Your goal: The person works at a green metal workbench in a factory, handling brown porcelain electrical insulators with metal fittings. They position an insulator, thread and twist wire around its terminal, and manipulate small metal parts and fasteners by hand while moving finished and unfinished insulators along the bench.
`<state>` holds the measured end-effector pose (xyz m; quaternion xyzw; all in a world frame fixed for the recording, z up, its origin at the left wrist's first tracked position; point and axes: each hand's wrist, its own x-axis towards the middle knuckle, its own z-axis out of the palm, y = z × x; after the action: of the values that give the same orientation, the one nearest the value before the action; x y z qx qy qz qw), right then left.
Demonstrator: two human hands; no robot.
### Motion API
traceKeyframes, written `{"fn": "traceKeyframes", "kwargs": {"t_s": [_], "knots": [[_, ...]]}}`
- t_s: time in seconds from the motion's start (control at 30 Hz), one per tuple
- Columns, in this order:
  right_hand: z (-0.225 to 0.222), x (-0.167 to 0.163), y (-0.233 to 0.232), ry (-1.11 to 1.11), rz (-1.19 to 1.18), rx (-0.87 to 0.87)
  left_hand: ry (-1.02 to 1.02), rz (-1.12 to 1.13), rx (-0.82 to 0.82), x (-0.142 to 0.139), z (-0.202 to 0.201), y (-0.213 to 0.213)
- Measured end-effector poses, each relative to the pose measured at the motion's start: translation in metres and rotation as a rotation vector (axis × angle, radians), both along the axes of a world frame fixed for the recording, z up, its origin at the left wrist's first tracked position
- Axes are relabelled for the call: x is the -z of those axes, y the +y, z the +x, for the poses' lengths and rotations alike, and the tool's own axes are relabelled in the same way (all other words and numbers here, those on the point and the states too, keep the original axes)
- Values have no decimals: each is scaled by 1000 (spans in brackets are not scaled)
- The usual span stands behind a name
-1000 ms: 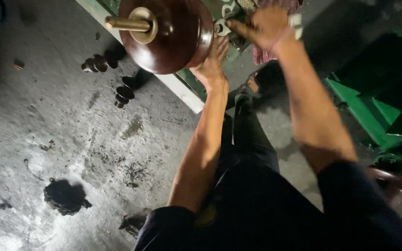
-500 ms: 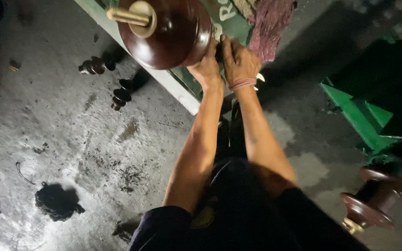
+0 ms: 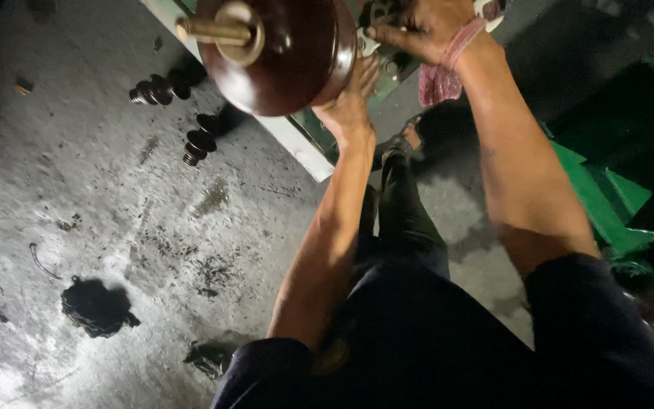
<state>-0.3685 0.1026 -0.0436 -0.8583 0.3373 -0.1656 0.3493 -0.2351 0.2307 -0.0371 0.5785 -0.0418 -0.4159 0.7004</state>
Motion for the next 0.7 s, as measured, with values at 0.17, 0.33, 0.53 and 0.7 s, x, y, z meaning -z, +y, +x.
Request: {"fn": "traceKeyframes", "kwargs": {"t_s": [0.17,0.33,0.53,0.7], "knots": [[5,-33,30,161,220,287,-4,-44,39,19,5,-4],[46,-35,102,58,-102,832,-66,-70,-88,28,4,-11],[-1,-6,58,323,6,335,48,49,-58,14,0,-7],[-15,-4,-21,300,98,9,-2,-40,-11,-2,-3,1]]}}
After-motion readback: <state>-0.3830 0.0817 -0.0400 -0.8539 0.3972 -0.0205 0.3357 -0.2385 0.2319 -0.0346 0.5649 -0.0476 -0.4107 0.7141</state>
